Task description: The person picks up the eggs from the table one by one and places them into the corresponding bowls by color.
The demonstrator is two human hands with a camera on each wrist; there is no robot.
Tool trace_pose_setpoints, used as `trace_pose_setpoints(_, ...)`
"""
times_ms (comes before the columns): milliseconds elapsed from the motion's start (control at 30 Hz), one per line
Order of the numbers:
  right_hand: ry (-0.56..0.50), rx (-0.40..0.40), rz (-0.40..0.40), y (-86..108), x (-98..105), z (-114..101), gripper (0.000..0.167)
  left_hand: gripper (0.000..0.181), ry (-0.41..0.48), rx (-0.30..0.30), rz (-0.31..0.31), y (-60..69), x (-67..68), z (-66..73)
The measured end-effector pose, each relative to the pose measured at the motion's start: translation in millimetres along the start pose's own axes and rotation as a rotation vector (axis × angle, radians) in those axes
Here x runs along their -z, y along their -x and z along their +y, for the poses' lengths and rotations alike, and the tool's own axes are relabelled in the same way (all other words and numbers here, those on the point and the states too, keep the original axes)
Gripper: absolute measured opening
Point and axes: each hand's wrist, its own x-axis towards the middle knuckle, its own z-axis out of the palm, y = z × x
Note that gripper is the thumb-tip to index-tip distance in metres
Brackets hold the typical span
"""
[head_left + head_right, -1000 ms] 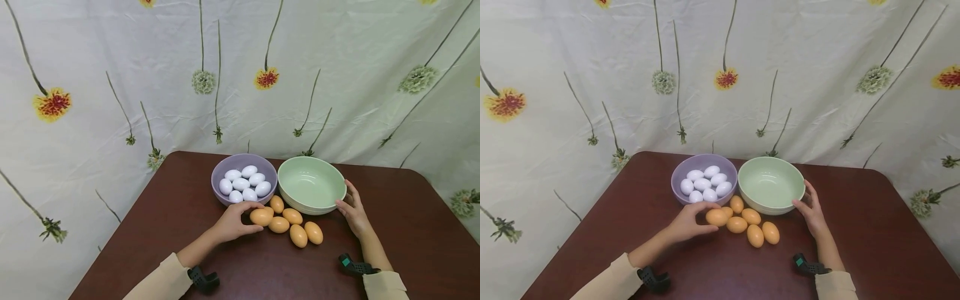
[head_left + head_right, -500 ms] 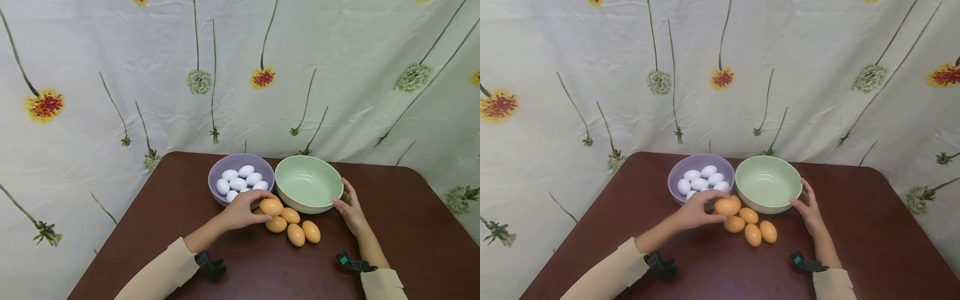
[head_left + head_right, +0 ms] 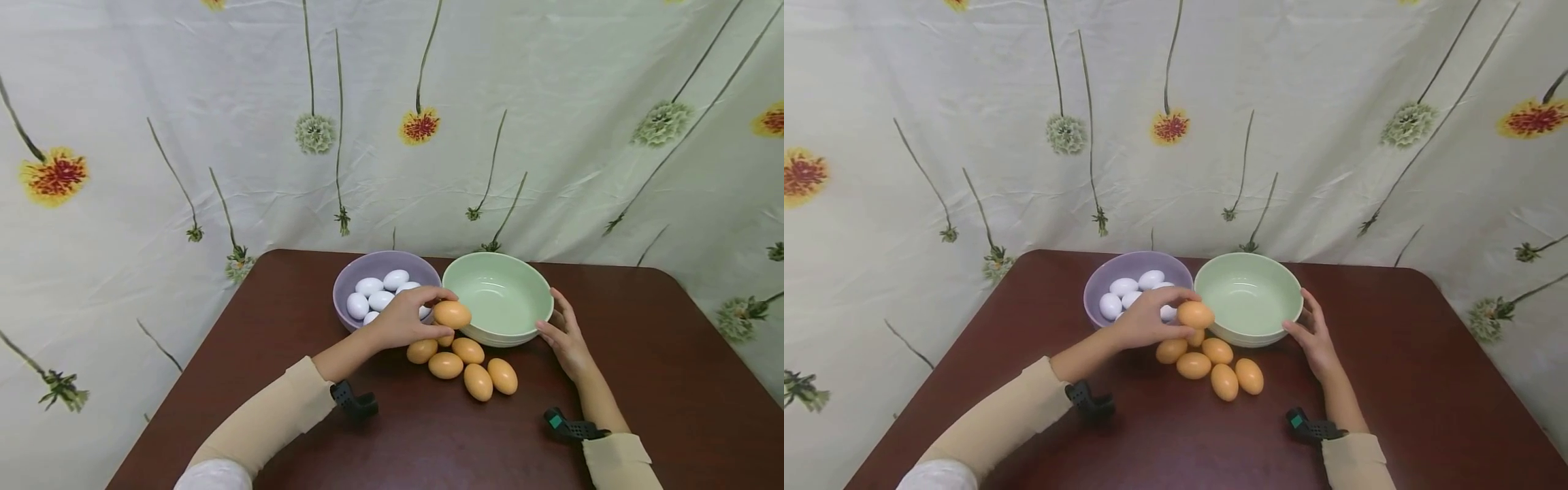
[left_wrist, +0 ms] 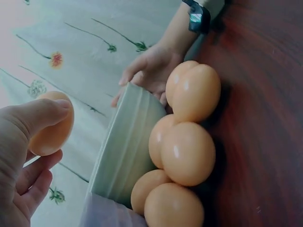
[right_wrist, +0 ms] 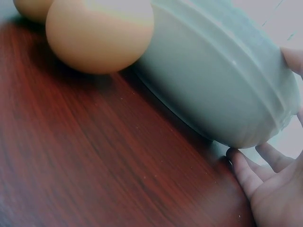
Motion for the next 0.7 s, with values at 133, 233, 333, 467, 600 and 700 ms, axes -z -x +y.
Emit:
trace_pose_setpoints(133, -0.003, -0.003, 0.004, -0.5, -0.6, 0.7, 0.074, 0.047, -0.045, 0.015, -0.025, -10.2, 3.2, 1.2)
trace_pose_setpoints(233, -0.002, 0.002, 0.003, -0.6, -0.8, 1.0, 0.074, 0.046, -0.056, 0.017, -0.044, -19.3, 4.2, 2.4)
trace_pose_setpoints(333, -0.001, 0.004, 0.005, -0.5, -0.4, 1.0, 0.074, 0.045, -0.072, -0.002, -0.056, -29.9, 4.1, 3.3)
trace_pose_setpoints(467, -0.006, 0.009, 0.003, -0.7, -0.2, 0.4, 0.074, 0.045, -0.1, -0.022, -0.036, -43.6, 3.4, 3.5)
trace_pose_setpoints(600, -0.011, 0.02, -0.002, -0.8, -0.5, -0.1, 0.073, 0.046, -0.094, 0.004, -0.017, -53.9, 0.9, 4.5)
trace_pose_setpoints(700, -0.01, 0.022, 0.001, -0.1, -1.0, 0.0, 0.072, 0.048, -0.065, 0.039, -0.03, -60.3, -3.7, 4.3)
